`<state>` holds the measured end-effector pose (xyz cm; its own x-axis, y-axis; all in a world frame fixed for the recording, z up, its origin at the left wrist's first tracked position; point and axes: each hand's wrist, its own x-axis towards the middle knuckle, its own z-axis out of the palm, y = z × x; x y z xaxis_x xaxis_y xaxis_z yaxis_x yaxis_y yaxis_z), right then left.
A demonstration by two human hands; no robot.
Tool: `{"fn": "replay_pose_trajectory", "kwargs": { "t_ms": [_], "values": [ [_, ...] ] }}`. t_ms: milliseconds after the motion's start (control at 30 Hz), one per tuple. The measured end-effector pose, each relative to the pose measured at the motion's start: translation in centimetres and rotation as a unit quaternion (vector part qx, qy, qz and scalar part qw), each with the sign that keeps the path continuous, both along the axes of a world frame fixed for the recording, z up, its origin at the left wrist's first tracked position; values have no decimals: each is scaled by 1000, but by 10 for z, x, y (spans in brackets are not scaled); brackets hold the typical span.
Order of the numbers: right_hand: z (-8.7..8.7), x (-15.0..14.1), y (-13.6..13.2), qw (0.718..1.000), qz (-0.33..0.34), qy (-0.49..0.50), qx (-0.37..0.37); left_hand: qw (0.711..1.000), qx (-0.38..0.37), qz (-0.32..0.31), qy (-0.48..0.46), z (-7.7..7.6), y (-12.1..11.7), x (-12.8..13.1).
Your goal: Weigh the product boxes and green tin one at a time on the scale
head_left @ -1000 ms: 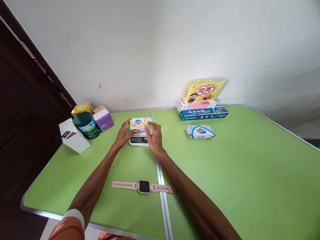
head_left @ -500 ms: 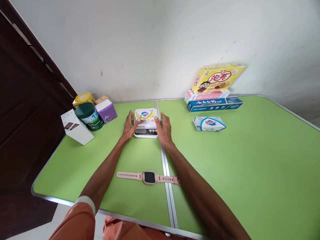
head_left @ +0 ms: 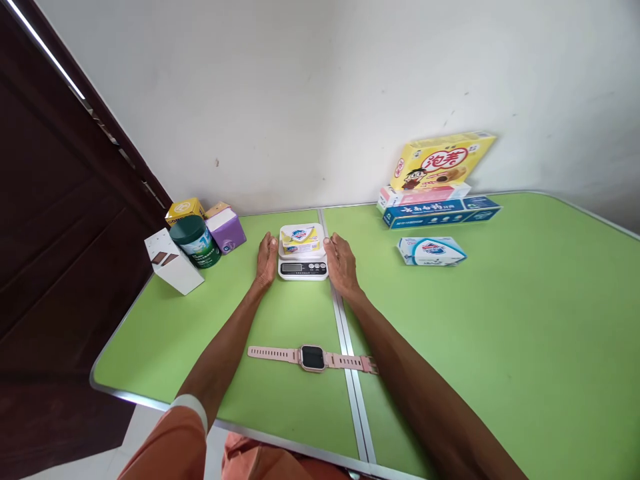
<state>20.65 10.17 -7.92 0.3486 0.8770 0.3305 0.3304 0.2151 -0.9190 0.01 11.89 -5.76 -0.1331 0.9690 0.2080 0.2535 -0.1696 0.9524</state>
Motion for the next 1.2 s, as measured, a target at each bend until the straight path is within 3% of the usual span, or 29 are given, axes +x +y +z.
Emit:
{"fn": "replay_pose_trajectory", "kwargs": {
  "t_ms": [367,700,1200],
  "values": [
    [2,4,-4,1000,-2,-24,0,999,-13,-16,32,15,-12,2],
    [2,5,-5,998,-12,-40,37,999,-26,-43,6,16,-15,5],
    [1,7,-6,999,-8,-40,26,998,-8,-56,1,8,-13,6]
  ]
}}
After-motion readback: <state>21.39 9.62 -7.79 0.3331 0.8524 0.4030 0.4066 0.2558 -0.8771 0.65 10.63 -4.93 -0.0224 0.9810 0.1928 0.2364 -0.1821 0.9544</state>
